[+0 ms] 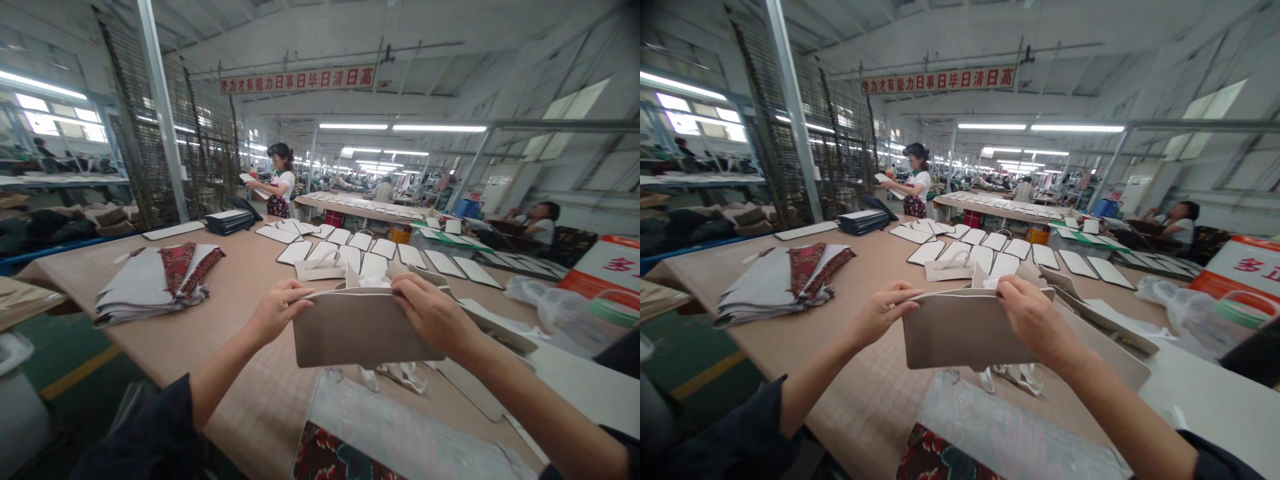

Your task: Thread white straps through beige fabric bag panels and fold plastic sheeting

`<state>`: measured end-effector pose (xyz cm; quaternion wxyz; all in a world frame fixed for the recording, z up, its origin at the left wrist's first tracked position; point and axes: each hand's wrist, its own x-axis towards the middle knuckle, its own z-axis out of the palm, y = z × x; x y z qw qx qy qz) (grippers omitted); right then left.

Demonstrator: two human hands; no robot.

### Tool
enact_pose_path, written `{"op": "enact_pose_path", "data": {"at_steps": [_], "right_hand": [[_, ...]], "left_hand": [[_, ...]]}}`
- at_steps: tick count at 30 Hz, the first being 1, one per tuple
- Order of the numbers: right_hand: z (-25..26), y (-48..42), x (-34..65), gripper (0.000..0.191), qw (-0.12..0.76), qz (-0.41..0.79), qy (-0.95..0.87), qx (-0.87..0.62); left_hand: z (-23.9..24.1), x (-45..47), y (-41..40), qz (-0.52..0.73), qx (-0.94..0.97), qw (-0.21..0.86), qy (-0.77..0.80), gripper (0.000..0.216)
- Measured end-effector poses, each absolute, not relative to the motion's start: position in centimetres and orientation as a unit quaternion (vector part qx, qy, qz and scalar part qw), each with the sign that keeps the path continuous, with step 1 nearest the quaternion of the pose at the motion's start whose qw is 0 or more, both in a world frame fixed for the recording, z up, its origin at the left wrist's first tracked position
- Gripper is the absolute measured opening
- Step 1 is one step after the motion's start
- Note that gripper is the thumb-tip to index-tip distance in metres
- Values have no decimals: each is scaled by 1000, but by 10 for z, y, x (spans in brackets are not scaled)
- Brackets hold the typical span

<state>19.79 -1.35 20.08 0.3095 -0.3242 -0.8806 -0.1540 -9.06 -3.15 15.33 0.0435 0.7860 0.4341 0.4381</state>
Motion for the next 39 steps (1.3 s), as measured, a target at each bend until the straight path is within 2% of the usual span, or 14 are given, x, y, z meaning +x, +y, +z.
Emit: {"op": "enact_pose_path", "data": {"at_steps": [5, 13, 21, 39], "right_hand": [[205, -8, 205, 11, 295, -143, -884, -334], [207, 2, 212, 12, 260, -158, -889, -341], [210, -10, 202, 14, 237, -182, -901, -315], [201, -28, 185, 17, 258, -212, -903, -271]], "left_hand": [[154, -85, -38, 404, 808, 120, 413, 28], [154, -70, -43, 296, 868, 113, 381, 26], [156, -41, -32, 347, 834, 135, 406, 22], [168, -5, -23, 412, 806, 204, 372, 18]]}}
